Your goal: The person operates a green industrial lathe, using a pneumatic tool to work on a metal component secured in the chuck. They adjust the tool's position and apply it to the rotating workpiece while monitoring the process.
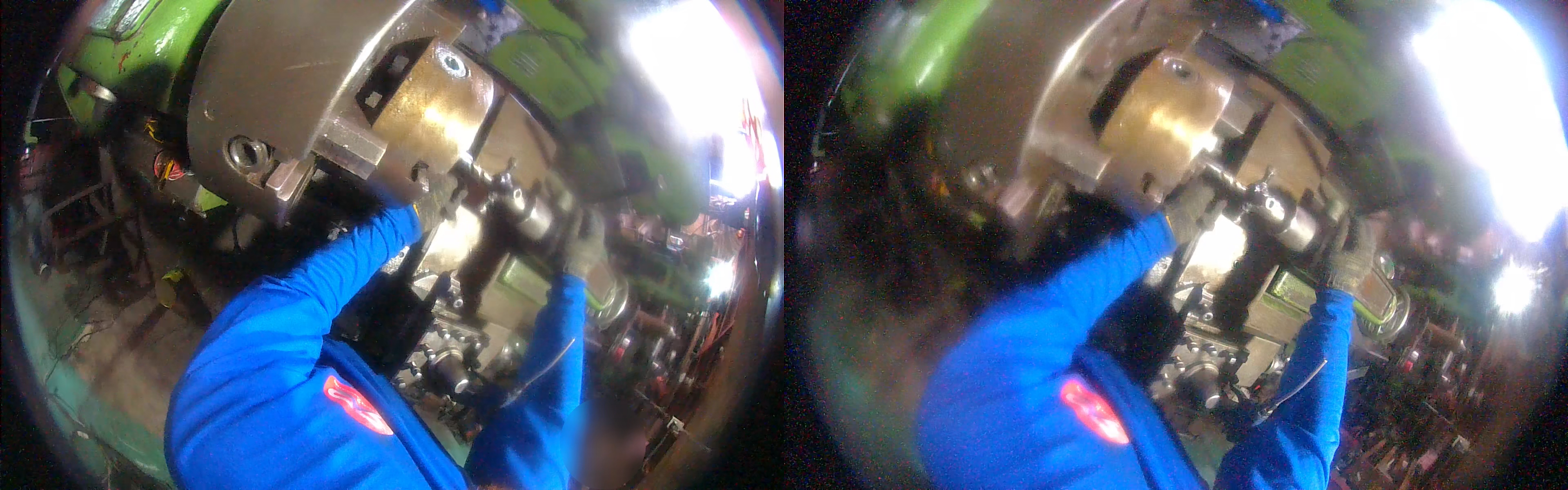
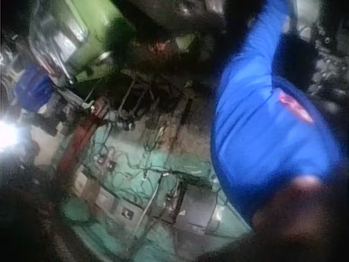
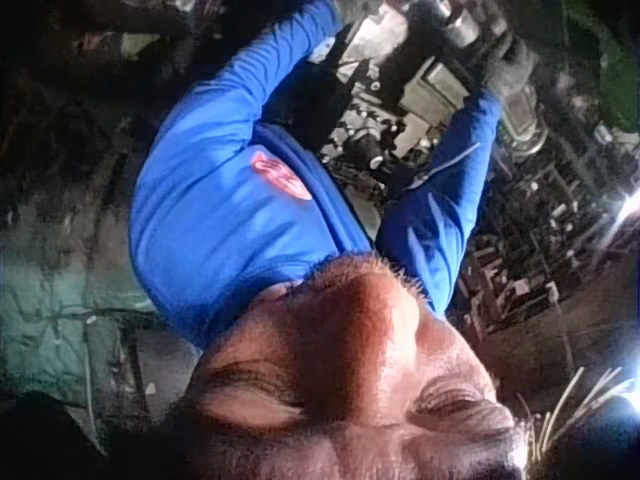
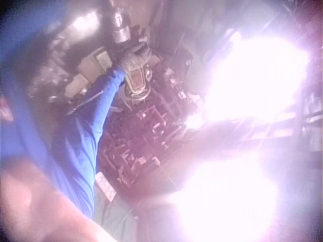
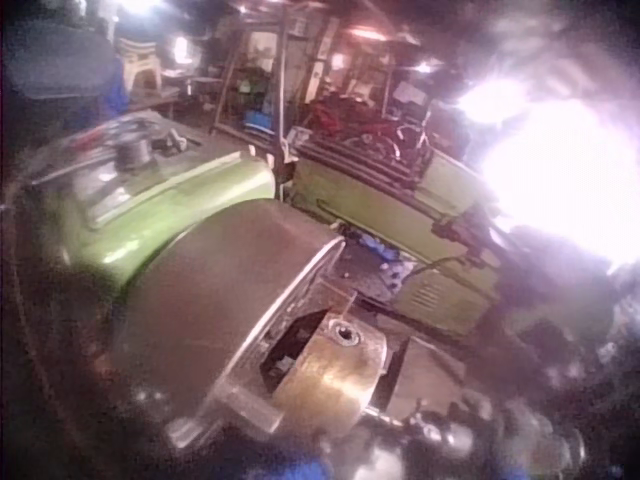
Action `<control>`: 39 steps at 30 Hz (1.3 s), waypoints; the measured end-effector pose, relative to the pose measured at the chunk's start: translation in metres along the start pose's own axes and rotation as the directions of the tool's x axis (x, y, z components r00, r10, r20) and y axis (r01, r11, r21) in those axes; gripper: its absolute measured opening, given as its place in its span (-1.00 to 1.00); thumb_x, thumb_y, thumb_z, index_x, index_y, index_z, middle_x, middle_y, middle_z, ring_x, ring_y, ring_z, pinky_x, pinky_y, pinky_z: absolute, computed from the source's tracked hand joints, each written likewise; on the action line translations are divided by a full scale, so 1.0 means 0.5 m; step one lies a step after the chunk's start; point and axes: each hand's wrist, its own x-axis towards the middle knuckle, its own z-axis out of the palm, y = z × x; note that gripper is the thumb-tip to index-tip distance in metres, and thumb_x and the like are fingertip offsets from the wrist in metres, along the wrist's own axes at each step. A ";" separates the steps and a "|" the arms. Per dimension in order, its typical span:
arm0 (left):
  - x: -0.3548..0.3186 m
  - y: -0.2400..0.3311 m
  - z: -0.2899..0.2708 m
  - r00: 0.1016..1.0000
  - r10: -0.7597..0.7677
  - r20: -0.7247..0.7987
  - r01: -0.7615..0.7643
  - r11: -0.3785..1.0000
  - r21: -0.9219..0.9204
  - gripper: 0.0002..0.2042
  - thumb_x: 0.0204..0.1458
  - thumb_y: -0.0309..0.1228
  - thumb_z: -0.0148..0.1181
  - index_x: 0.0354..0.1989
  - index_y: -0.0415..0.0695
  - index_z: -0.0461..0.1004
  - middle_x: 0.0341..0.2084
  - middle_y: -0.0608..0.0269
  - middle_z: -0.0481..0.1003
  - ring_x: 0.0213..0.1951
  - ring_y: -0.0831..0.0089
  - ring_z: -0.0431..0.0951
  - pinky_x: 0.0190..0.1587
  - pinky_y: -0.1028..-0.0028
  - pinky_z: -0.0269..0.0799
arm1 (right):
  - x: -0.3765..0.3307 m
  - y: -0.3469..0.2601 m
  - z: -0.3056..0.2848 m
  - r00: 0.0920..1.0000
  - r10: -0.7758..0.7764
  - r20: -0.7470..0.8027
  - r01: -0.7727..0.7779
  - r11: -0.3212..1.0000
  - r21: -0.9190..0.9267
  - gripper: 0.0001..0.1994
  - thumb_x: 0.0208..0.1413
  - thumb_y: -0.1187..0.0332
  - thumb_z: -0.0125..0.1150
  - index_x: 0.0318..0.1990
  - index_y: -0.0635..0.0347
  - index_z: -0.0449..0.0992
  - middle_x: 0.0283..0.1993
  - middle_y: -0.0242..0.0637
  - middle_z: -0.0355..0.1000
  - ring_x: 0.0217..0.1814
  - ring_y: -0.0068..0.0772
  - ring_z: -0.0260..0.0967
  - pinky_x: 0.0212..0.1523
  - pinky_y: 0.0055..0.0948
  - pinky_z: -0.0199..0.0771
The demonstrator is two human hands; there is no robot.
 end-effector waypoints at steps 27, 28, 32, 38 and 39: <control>0.043 0.033 0.012 0.983 0.081 0.164 -0.136 0.922 0.363 -0.74 0.36 -0.18 -0.06 -0.13 -0.11 0.45 -0.51 0.17 0.48 -0.61 0.36 0.45 -0.65 0.37 0.31 | -0.004 0.031 0.012 1.000 0.022 -0.023 -0.021 1.000 0.020 -0.65 0.28 0.17 0.19 0.01 0.27 0.59 0.05 -0.01 0.54 0.13 -0.03 0.45 0.21 -0.19 0.38; 0.040 0.034 0.016 0.983 0.082 0.164 -0.136 0.927 0.349 -0.73 0.36 -0.18 -0.06 -0.14 -0.11 0.45 -0.51 0.17 0.48 -0.60 0.36 0.45 -0.64 0.37 0.31 | -0.004 0.035 0.013 1.000 0.009 -0.030 -0.009 1.000 0.011 -0.65 0.28 0.17 0.19 0.01 0.28 0.60 0.05 0.00 0.54 0.13 -0.04 0.46 0.21 -0.19 0.38; 0.034 0.032 0.023 0.984 0.092 0.150 -0.136 0.938 0.318 -0.71 0.36 -0.16 -0.07 -0.16 -0.10 0.46 -0.49 0.17 0.49 -0.57 0.35 0.47 -0.59 0.36 0.35 | -0.001 0.025 0.014 0.999 0.023 -0.044 -0.022 1.000 0.020 -0.64 0.28 0.17 0.18 0.02 0.28 0.60 0.04 0.01 0.54 0.13 -0.03 0.46 0.20 -0.18 0.39; 0.040 0.025 0.036 0.985 0.073 0.159 -0.114 0.957 0.266 -0.68 0.36 -0.13 -0.09 -0.20 -0.10 0.48 -0.47 0.16 0.51 -0.53 0.33 0.49 -0.53 0.35 0.39 | -0.003 0.025 0.009 0.999 0.025 -0.042 -0.024 0.999 0.025 -0.61 0.27 0.14 0.19 0.02 0.30 0.60 0.02 0.05 0.54 0.10 0.03 0.46 0.18 -0.17 0.40; 0.042 0.025 0.039 0.985 0.069 0.159 -0.108 0.961 0.254 -0.68 0.36 -0.12 -0.09 -0.21 -0.10 0.48 -0.46 0.16 0.51 -0.52 0.33 0.50 -0.51 0.34 0.40 | -0.002 0.028 0.010 0.999 0.017 -0.037 -0.016 0.999 0.032 -0.61 0.27 0.14 0.19 0.02 0.30 0.60 0.01 0.06 0.54 0.09 0.03 0.47 0.18 -0.17 0.40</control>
